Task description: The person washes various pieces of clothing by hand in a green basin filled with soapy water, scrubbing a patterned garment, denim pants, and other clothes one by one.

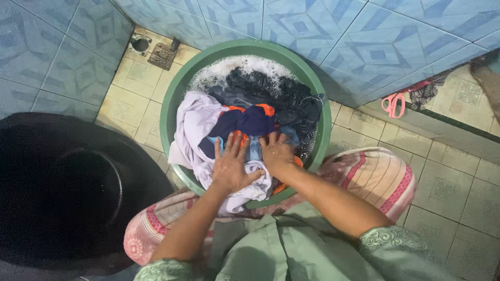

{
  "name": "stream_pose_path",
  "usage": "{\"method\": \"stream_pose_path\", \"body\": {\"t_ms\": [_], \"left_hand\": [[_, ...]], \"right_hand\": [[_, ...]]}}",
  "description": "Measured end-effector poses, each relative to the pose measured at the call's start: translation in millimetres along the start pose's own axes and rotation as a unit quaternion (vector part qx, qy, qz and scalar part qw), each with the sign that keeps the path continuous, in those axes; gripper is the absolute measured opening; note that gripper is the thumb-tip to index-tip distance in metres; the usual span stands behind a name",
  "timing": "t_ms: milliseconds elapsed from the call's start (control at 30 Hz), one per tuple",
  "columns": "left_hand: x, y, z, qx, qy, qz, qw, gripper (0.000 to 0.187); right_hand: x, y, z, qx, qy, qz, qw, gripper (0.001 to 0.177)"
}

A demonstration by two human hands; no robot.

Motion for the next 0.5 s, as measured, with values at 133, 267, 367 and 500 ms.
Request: {"method": "stream_pose_path", "body": {"t_ms": [133,267,367,500], "left_hand": [[6.1,16.3,37.4,0.135,-0.002,-0.075,0.988,0.085],[19.0,46.3,81.8,0.217,0.003,-0.09,0.972,0.075],[32.7,50.5,123.6,0.219,-0.018,-0.106,0.97,0.072],[40.0,31.3,200.4,0.167,-0.039,-0.063,0.983,0.068]], "right_hand": [[-15.3,50.2,64.1,-0.107,-0.052,-0.149,0.982,0.024],[-28.7,86.1,88.8,-0.036,-0.023,-0.172,0.984,0.024],[-35.8,100.5,95.2,0.026,0.0,-0.169,0.985,0.037],[-29.9,110.9,124.6,0.195,0.04,-0.101,0.975,0.049]]}}
Point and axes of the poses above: each hand's wrist, its own y-axis towards the middle knuckle, its own z-axis out of the palm, x = y × z, the point moved 4 cm from there along y, towards the middle knuckle, and after that the axes turned 4 degrees about -x, right-handed, at the moved point
